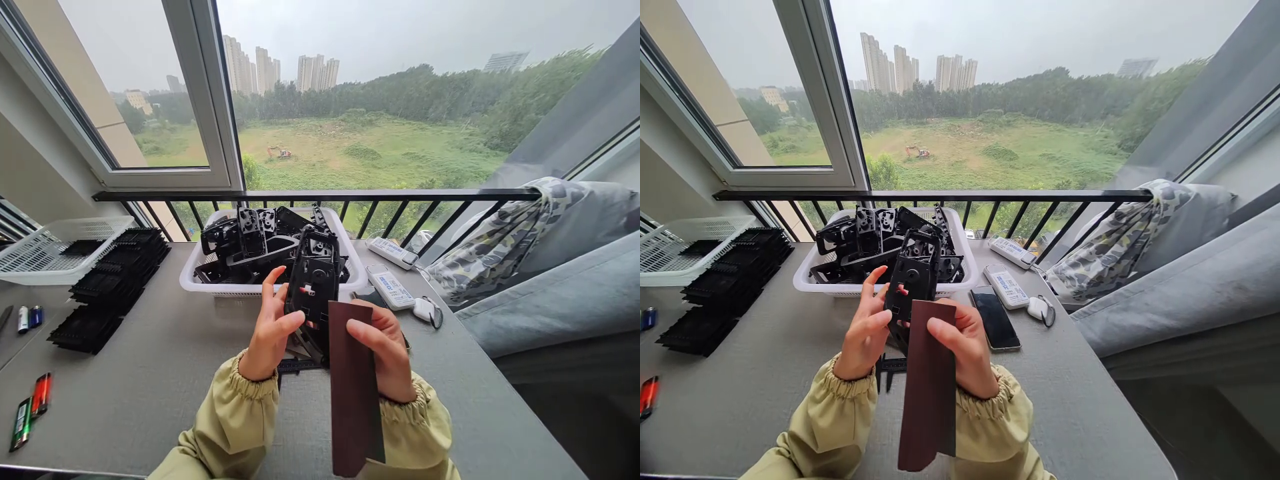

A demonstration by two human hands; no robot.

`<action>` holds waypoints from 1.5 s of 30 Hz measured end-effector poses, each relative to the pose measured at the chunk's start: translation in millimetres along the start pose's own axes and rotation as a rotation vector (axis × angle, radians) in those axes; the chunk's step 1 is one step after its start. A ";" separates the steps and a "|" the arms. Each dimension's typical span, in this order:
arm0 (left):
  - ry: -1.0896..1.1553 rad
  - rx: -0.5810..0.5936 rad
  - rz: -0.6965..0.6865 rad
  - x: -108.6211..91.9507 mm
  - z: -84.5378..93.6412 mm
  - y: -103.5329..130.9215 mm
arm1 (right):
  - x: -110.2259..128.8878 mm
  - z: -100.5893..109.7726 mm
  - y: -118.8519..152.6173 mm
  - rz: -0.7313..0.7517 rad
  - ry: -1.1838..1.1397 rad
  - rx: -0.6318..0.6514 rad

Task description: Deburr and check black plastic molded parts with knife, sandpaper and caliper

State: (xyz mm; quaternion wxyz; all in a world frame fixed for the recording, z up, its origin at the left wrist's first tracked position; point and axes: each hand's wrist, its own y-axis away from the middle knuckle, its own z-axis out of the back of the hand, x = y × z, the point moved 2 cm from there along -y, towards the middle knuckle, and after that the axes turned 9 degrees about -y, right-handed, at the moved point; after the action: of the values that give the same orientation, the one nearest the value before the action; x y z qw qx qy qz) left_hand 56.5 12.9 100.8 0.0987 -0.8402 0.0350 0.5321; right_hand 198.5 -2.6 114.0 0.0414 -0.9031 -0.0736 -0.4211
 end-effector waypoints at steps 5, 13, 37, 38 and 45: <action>-0.064 -0.146 0.026 8.2 3.1 -2.4 | -5.8 4.8 -3.7 0.083 0.244 0.122; 0.051 -0.257 -0.039 11.0 -4.7 -0.5 | -1.6 9.6 -3.1 0.168 0.366 0.052; -0.060 -0.422 -0.099 18.4 4.4 -1.0 | 7.1 -5.4 6.3 0.315 0.811 0.019; -0.062 -0.422 -0.092 18.5 4.3 -1.0 | 7.1 -5.6 6.0 0.326 0.808 0.024; -0.091 -0.383 -0.132 13.0 2.5 0.9 | 5.5 -2.4 2.3 0.222 0.725 0.004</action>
State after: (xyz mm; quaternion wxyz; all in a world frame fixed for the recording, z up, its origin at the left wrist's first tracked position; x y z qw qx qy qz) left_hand 59.7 13.1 87.9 -0.0264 -0.8192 -0.1265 0.5587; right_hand 200.6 -4.8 119.7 0.1118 -0.6977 0.0433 -0.7062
